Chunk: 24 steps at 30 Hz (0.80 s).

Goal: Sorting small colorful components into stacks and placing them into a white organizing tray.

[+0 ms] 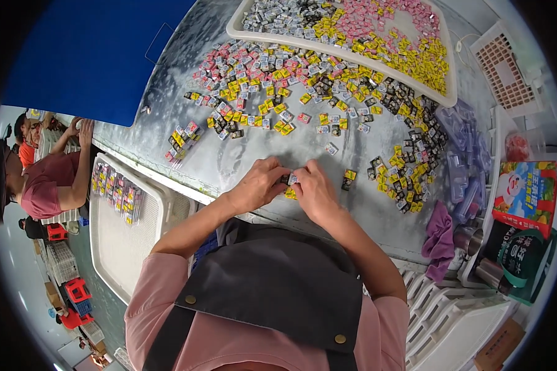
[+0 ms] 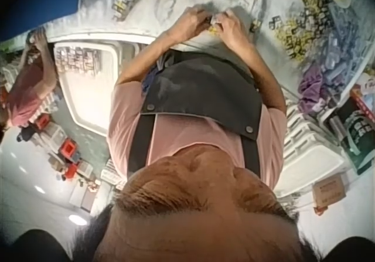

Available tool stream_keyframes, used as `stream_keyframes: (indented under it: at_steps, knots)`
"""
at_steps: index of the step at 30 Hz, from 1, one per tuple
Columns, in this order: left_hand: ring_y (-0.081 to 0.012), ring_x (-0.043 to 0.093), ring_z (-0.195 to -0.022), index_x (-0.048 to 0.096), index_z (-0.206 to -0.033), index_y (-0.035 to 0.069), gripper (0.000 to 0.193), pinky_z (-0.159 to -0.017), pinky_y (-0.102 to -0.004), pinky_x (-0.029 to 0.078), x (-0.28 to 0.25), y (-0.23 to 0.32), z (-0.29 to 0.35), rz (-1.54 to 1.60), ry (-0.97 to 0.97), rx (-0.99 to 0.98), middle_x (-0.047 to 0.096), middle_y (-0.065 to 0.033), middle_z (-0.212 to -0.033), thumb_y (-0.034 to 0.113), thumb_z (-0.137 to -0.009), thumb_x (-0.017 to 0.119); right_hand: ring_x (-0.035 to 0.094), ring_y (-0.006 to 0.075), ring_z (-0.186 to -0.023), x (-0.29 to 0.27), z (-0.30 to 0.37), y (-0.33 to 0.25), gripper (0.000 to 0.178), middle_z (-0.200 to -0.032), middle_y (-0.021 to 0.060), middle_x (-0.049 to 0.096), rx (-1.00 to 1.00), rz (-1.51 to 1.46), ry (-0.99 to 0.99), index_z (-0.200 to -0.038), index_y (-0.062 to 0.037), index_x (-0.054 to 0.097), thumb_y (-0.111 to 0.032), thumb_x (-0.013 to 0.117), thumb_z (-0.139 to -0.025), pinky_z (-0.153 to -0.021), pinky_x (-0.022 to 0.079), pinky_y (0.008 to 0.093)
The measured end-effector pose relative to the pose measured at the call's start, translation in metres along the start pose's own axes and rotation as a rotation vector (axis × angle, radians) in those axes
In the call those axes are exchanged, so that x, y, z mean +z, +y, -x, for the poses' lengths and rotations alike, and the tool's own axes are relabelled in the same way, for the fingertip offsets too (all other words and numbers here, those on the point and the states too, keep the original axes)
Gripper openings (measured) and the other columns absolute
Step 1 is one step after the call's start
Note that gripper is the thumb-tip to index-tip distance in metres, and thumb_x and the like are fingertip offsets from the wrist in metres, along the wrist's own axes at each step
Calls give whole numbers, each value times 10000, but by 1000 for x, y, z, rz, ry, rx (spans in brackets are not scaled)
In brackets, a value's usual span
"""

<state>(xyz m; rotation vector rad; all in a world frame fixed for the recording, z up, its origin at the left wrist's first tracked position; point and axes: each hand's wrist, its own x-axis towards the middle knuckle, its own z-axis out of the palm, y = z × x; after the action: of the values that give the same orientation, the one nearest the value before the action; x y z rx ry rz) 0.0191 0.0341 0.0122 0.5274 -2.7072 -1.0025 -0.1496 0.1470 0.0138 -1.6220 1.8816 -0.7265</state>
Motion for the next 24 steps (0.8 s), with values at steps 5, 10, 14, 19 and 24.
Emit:
stream_keyframes:
  at_steps: [5,10,14,19,24]
  knots:
    - [-336,581,-978,637,-1116,29,317,-877,-433,456,2,-1,2,19,19,2,588,-132,-1022,77,-820,741,628,345,-898,7,6,-1,293,-1053,170,567,-36,19,77,-1108,23,657,-16,725,-826,-771,520,423]
    - [-338,589,-967,635,-1094,31,304,-872,-432,461,5,-3,2,-6,31,22,599,-135,-1004,64,-810,740,626,350,-892,12,14,4,253,-1037,167,574,-95,-27,186,-1090,11,666,2,706,-839,-767,517,423]
    - [-330,602,-923,670,-1025,24,247,-855,-423,467,7,-7,5,16,68,2,606,-135,-966,56,-792,747,623,347,-890,15,19,16,231,-1016,158,604,-188,-16,210,-1080,9,666,-6,696,-851,-769,521,414]
    - [-318,596,-919,707,-1005,25,234,-839,-413,468,7,-4,9,25,109,5,602,-131,-976,48,-777,754,622,313,-965,14,28,25,291,-1137,148,641,-425,268,228,-1111,37,659,-71,714,-847,-809,522,407]
    - [-362,514,-1113,624,-1226,-10,436,-1053,-517,379,17,6,30,-464,90,141,545,-187,-1186,261,-888,667,566,345,-1127,10,38,24,501,-1285,192,600,-484,463,135,-1215,73,621,-262,703,-852,-1003,440,488]
